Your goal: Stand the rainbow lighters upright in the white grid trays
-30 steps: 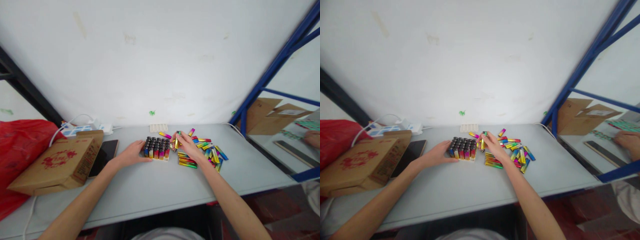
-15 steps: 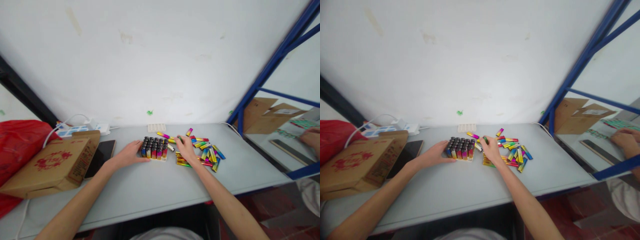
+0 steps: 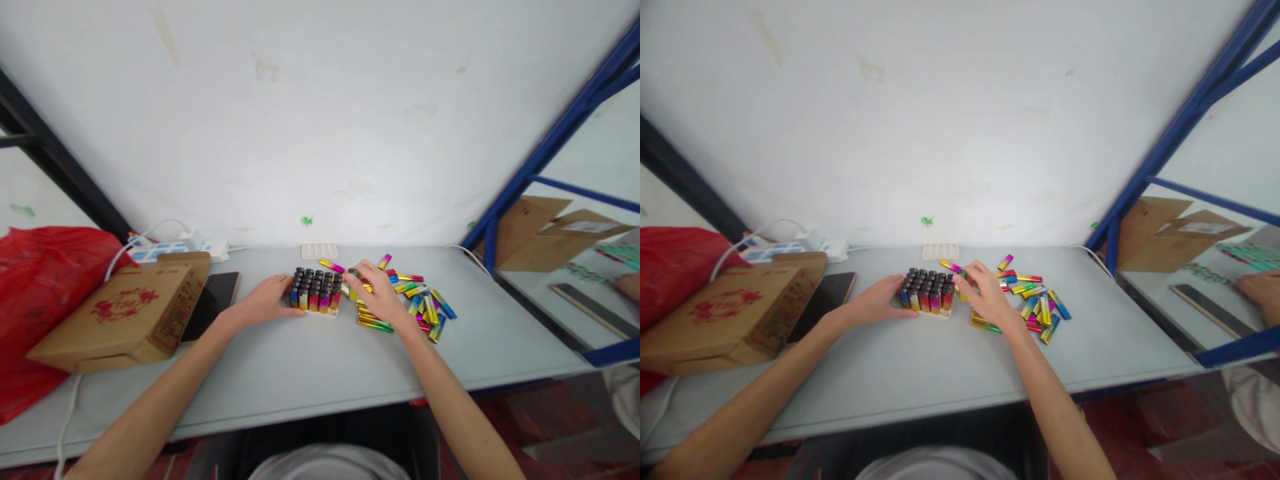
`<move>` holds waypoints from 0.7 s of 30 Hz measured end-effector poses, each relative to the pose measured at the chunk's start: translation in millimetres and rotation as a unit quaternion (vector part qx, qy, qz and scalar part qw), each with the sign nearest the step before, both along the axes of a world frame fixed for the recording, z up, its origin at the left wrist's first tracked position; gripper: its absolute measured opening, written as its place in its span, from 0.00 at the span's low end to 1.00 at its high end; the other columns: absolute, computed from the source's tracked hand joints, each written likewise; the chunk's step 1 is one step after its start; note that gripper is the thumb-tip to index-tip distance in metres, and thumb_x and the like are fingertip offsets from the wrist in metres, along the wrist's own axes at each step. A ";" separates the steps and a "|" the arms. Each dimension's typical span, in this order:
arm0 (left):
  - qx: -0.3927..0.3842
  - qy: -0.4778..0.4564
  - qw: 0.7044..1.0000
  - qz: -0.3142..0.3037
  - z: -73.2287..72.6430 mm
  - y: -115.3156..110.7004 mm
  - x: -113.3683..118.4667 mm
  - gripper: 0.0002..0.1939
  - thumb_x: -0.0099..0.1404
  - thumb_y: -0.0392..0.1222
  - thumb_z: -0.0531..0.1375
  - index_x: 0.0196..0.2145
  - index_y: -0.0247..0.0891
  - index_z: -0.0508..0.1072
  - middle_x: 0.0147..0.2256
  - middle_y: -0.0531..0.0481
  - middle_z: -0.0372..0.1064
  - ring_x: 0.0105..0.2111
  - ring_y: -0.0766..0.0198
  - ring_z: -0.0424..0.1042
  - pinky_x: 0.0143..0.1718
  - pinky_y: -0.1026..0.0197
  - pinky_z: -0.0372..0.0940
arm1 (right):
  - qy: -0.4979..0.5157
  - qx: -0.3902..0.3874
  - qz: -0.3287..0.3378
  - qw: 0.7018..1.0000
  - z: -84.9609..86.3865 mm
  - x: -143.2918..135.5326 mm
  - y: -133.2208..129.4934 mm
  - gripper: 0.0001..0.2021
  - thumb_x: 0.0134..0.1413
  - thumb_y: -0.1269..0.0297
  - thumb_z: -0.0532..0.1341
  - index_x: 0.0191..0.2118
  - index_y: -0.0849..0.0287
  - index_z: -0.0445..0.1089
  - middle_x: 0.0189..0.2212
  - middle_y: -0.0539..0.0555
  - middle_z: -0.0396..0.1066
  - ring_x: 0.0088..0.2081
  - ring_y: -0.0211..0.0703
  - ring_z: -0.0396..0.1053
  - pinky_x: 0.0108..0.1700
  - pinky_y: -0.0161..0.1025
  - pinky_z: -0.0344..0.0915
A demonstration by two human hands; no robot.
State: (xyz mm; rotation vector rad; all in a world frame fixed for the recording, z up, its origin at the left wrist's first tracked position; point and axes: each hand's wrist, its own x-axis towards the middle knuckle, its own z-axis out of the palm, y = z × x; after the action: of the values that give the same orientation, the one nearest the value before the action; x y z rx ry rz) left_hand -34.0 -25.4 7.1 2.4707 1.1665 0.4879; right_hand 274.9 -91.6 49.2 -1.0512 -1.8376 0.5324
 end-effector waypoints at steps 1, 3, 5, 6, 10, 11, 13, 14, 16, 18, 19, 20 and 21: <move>-0.003 -0.003 1.000 -0.002 -0.7 0.5 -0.4 0.37 0.55 0.71 0.72 0.53 0.44 0.77 0.52 0.41 0.79 0.54 0.42 0.76 0.58 0.49 0.69 | -0.036 0.009 0.003 0.999 1.5 0.6 -1.7 0.24 0.72 0.41 0.60 0.29 0.55 0.69 0.28 0.51 0.67 0.30 0.43 0.64 0.36 0.41 0.63; -0.009 -0.002 1.000 -0.002 -0.9 1.0 -0.4 0.36 0.55 0.70 0.72 0.52 0.44 0.77 0.51 0.41 0.79 0.53 0.42 0.76 0.58 0.48 0.69 | -0.077 -0.006 0.028 0.997 1.5 0.9 -3.8 0.24 0.71 0.44 0.62 0.28 0.55 0.71 0.23 0.49 0.65 0.27 0.42 0.61 0.32 0.40 0.59; -0.012 0.004 1.000 -0.002 0.3 0.9 0.4 0.36 0.55 0.70 0.72 0.52 0.44 0.77 0.51 0.41 0.79 0.53 0.42 0.76 0.57 0.48 0.69 | -0.085 -0.038 0.067 0.993 -1.7 -0.2 -4.3 0.19 0.70 0.46 0.64 0.33 0.55 0.76 0.24 0.49 0.69 0.26 0.42 0.63 0.31 0.39 0.59; -0.011 0.009 1.000 -0.003 1.1 0.6 0.9 0.36 0.55 0.71 0.71 0.52 0.43 0.77 0.51 0.40 0.79 0.53 0.41 0.76 0.57 0.47 0.69 | -0.084 -0.051 0.084 0.992 -4.0 -1.0 -4.0 0.16 0.69 0.47 0.66 0.37 0.55 0.78 0.26 0.49 0.72 0.26 0.42 0.65 0.31 0.39 0.60; -0.008 0.024 1.000 -0.006 4.9 -1.7 3.1 0.37 0.56 0.71 0.70 0.51 0.40 0.76 0.50 0.39 0.78 0.51 0.40 0.76 0.56 0.46 0.70 | -0.095 -0.071 0.110 0.987 -11.6 -4.0 -2.7 0.11 0.66 0.53 0.69 0.47 0.52 0.77 0.31 0.50 0.77 0.30 0.44 0.72 0.35 0.40 0.66; -0.007 0.023 1.000 -0.005 5.7 -2.5 3.5 0.36 0.56 0.71 0.70 0.51 0.40 0.77 0.49 0.39 0.78 0.51 0.41 0.76 0.55 0.46 0.70 | -0.104 -0.070 0.108 0.986 -12.5 -4.4 -2.8 0.11 0.65 0.54 0.70 0.48 0.51 0.77 0.31 0.49 0.77 0.30 0.45 0.72 0.35 0.40 0.66; -0.002 0.017 1.000 -0.001 7.0 -4.2 4.1 0.36 0.56 0.71 0.70 0.51 0.41 0.77 0.48 0.40 0.78 0.50 0.41 0.76 0.55 0.46 0.71 | -0.122 -0.073 0.103 0.984 -13.2 -4.6 -3.4 0.10 0.65 0.56 0.70 0.48 0.51 0.75 0.31 0.49 0.76 0.31 0.45 0.73 0.35 0.40 0.66; -0.001 0.013 1.000 0.000 7.5 -4.9 4.2 0.36 0.56 0.71 0.70 0.51 0.41 0.77 0.48 0.40 0.79 0.50 0.41 0.77 0.55 0.46 0.71 | -0.128 -0.075 0.101 0.984 -13.3 -4.5 -3.9 0.10 0.65 0.57 0.70 0.48 0.51 0.75 0.31 0.49 0.76 0.31 0.46 0.73 0.35 0.40 0.66; -0.001 0.009 1.000 0.001 8.2 -6.0 4.4 0.36 0.56 0.71 0.70 0.50 0.41 0.77 0.48 0.40 0.79 0.50 0.41 0.77 0.55 0.46 0.71 | -0.136 -0.078 0.099 0.983 -13.5 -4.3 -4.5 0.10 0.66 0.57 0.69 0.48 0.51 0.74 0.32 0.49 0.76 0.32 0.46 0.74 0.35 0.40 0.66; -0.004 0.009 1.000 0.002 8.3 -6.6 4.3 0.35 0.56 0.71 0.70 0.50 0.41 0.77 0.48 0.40 0.79 0.50 0.41 0.77 0.54 0.47 0.71 | -0.141 -0.075 0.098 0.982 -14.1 -4.6 -4.6 0.09 0.66 0.57 0.69 0.48 0.51 0.74 0.32 0.49 0.75 0.32 0.46 0.74 0.35 0.40 0.66; -0.005 0.010 1.000 0.001 8.3 -6.7 4.3 0.35 0.56 0.71 0.70 0.50 0.41 0.77 0.48 0.40 0.79 0.50 0.41 0.77 0.54 0.47 0.71 | -0.143 -0.073 0.096 0.982 -14.5 -5.0 -4.5 0.09 0.66 0.57 0.69 0.47 0.51 0.74 0.32 0.49 0.75 0.32 0.46 0.73 0.35 0.40 0.65; -0.006 0.011 1.000 0.000 8.1 -6.7 4.3 0.35 0.57 0.70 0.70 0.50 0.41 0.77 0.49 0.40 0.79 0.50 0.41 0.77 0.54 0.47 0.71 | -0.144 -0.072 0.092 0.983 -15.0 -5.5 -4.5 0.09 0.66 0.57 0.69 0.47 0.51 0.73 0.31 0.49 0.75 0.32 0.46 0.73 0.35 0.40 0.65; -0.006 0.012 1.000 -0.003 8.0 -6.7 4.3 0.35 0.57 0.70 0.70 0.51 0.41 0.77 0.50 0.40 0.78 0.51 0.41 0.77 0.55 0.47 0.70 | -0.143 -0.073 0.089 0.983 -15.4 -6.2 -4.6 0.09 0.66 0.57 0.69 0.47 0.51 0.73 0.31 0.48 0.75 0.31 0.46 0.73 0.35 0.40 0.64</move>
State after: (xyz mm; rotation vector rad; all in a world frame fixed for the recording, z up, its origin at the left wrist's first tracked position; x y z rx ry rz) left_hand -29.7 -32.2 15.1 2.4766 1.1685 0.4494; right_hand 268.7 -96.2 33.9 -1.1121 -2.1885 0.6578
